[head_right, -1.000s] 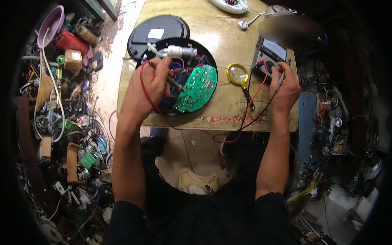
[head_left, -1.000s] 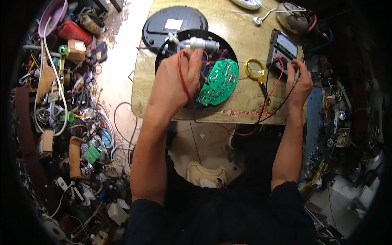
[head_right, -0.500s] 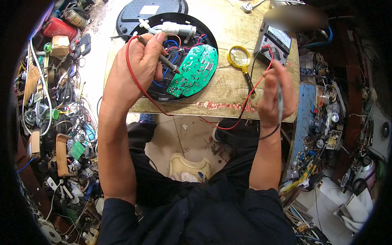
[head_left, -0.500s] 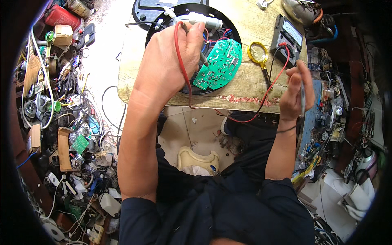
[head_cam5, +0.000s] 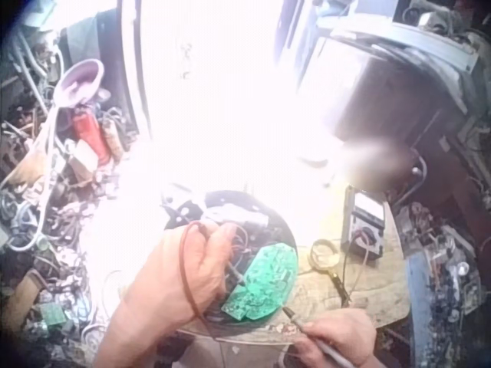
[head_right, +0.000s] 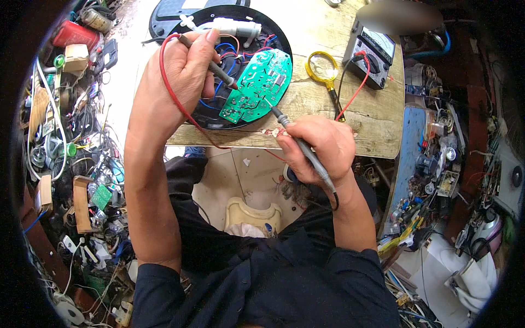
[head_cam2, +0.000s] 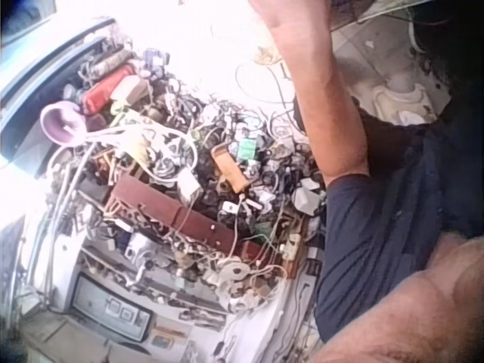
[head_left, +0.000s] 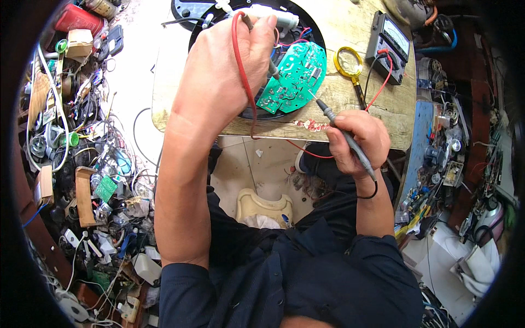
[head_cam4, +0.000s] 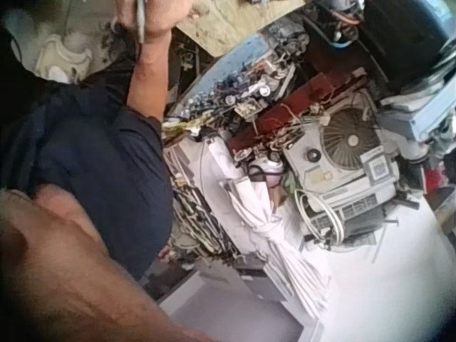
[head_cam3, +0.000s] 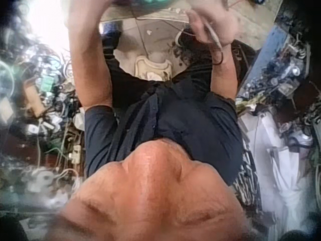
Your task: The person uses a multimeter to test various points on a green circuit board. They hold the probes and touch different components on the board while seated on the floor in a cluttered workspace.
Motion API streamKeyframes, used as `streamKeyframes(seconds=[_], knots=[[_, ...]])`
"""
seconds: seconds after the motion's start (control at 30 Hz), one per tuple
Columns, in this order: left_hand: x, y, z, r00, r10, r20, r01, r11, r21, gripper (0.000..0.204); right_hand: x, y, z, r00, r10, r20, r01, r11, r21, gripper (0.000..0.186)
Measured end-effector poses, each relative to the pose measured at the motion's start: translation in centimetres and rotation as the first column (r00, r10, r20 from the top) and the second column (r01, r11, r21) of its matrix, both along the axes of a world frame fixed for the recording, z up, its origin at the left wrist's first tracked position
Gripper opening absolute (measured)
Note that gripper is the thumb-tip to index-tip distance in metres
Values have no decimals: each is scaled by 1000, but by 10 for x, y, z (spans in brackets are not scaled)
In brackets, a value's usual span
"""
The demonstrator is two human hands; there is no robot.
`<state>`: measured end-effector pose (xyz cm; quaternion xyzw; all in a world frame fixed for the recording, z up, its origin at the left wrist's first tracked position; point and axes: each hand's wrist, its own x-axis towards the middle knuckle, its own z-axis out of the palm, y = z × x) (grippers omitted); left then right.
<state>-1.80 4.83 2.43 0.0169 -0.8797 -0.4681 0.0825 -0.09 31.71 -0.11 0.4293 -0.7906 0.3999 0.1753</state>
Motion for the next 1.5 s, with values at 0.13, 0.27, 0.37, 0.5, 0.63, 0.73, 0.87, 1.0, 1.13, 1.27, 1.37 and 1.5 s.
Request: streamKeyframes(seconds=[0.13, 0.27, 0.37, 0.5, 0.63, 0.73, 0.87, 1.0, 1.13, 1.27, 1.37, 1.5], knots=[[1, 0, -2, 1000, 16, -2, -16, 999, 33, 50, -2, -3, -1, 1000, 23, -17, -22, 1000, 16, 27], [2, 1, 0, 999, 37, 36, -39, 998, 51, 49, -2, -4, -3, 999, 27, -25, -27, 999, 23, 26], [2, 1, 1, 998, 33, 58, -34, 999, 30, 49, -2, -4, -2, 999, 17, -44, -15, 999, 43, 25], [1, -2, -7, 997, -21, -79, 18, 999, -30, 49, -2, -4, -4, 999, 13, -36, -12, 999, 43, 24], [1, -5, -8, 984, -77, -158, 67, 996, -67, 49, -3, -5, -4, 998, 21, -51, -19, 999, 41, 24], [2, -3, -3, 996, -51, -75, 52, 999, 2, 50, -4, -6, -5, 998, 30, -49, -28, 999, 35, 26], [3, 1, 3, 1000, -19, 17, 18, 998, 67, 50, -3, -7, -3, 998, 24, -54, -21, 999, 43, 24], [3, 1, 3, 1000, -15, 14, 14, 998, 65, 51, -3, -7, -3, 999, 22, -49, -21, 999, 32, 24], [2, -3, -5, 997, -46, -67, 46, 999, -4, 51, -3, -8, -4, 998, 23, -52, -22, 1000, 20, 23], [2, 1, 1, 1000, -12, 28, 10, 999, 49, 51, -3, -7, -4, 999, 30, -40, -29, 999, 29, 23], [2, 0, 1, 1000, -23, -1, 23, 999, 38, 51, -3, -7, -3, 998, 31, -52, -29, 999, 39, 24], [2, 0, 0, 998, 1, 58, -4, 998, 63, 51, -2, -6, -3, 999, 22, -46, -20, 998, 51, 24]])
